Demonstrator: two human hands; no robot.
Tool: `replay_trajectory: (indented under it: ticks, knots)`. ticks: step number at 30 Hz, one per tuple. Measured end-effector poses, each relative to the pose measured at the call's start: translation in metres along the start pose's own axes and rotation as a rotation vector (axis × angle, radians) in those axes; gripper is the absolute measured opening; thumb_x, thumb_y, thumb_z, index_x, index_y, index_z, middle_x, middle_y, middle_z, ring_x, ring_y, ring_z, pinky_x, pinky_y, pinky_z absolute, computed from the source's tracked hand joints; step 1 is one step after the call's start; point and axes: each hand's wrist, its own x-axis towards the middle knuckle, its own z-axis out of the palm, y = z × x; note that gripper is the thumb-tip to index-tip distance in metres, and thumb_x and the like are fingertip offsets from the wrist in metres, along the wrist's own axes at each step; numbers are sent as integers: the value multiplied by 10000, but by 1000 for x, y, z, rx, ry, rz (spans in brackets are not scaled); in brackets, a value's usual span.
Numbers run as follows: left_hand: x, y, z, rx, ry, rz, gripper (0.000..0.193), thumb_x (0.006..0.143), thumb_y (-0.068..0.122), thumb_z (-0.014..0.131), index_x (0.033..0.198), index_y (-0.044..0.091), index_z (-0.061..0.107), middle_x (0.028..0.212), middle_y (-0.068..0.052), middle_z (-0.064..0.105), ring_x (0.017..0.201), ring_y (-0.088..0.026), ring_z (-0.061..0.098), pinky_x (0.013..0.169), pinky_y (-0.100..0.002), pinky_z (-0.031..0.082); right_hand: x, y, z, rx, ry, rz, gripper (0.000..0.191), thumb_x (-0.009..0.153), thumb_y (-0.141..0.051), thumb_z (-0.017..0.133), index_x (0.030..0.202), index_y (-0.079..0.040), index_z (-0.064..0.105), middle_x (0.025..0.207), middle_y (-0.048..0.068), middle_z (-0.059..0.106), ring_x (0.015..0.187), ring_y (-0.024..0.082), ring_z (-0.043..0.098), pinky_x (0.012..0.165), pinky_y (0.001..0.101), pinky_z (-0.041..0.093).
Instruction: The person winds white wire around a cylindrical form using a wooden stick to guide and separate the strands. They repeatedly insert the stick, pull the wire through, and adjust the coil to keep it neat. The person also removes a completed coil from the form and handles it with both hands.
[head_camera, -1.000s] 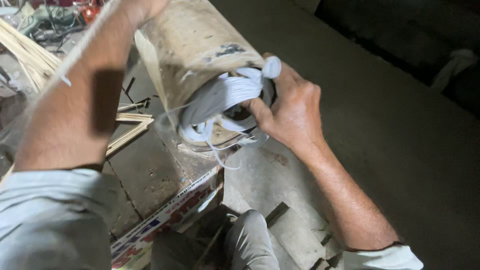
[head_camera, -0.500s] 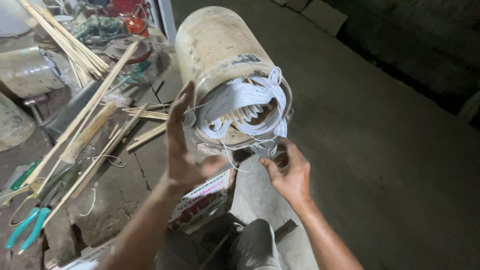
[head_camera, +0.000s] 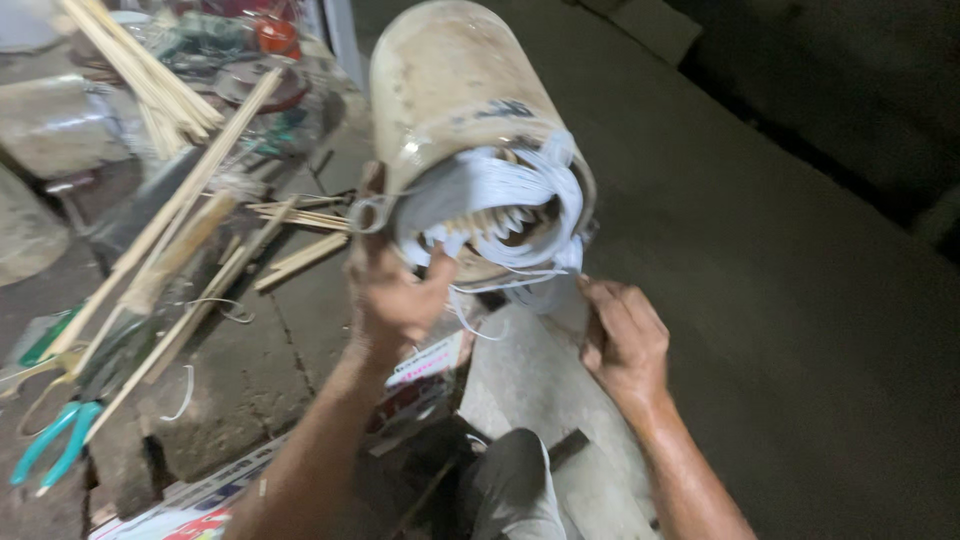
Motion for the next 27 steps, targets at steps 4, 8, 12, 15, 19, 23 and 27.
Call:
replay_trajectory:
  ticks: [4,8,12,15,19,23,27]
  knots:
    - [5,-3,-3,-94,-58,-22,830,937,0,627,1632,-23,175,1450,-199,619,1340,-290,691,1048,-328,571,-4,-11,2,710,99,282,509,869,113,725,1349,45,568,1251,126,613,1146,212,658,975,344,579]
    - [5,-2,-6,-200,-65,64,832,931,-108,646,1607,-1,172,1433,-232,577,1337,-294,637,1130,-362,564,-14,-16,7,849,65,406,425,916,31,742,1323,55,623,1305,155,635,1097,199,674,929,316,574]
    - [2,-2,-4,-246,-55,22,852,897,-139,639,1602,1,183,1437,-230,574,1322,-286,627,1117,-352,537,-15,-13,3,710,27,269,346,926,-82,785,1238,35,692,1284,179,707,1026,205,732,866,320,629]
    - [1,-3,0,-255,-26,10,869,887,-136,652,1604,9,182,1439,-219,575,1322,-274,615,1131,-346,507,-4,-13,-3,459,45,103,279,945,-104,768,1198,5,725,1201,158,740,983,209,746,841,311,612]
    - [0,-3,3,-259,-17,-92,878,900,-113,659,1645,6,211,1427,-201,595,1292,-250,630,1159,-349,507,23,-14,-13,122,-101,14,206,944,-39,724,1149,-35,747,1034,112,751,848,210,744,740,319,590]
    - [1,0,4,-248,-7,-90,893,868,-105,665,1636,3,223,1466,-214,562,1380,-294,603,1188,-370,485,42,-16,-28,-327,-533,-123,333,834,-12,732,1165,-45,728,967,130,741,718,263,702,625,387,561]
    - [5,6,3,-124,12,-106,886,828,-36,695,1601,12,266,1483,-230,556,1350,-313,625,1157,-377,507,40,-20,-19,446,-369,517,291,908,-59,759,1196,-22,749,781,106,745,630,168,644,568,336,534]
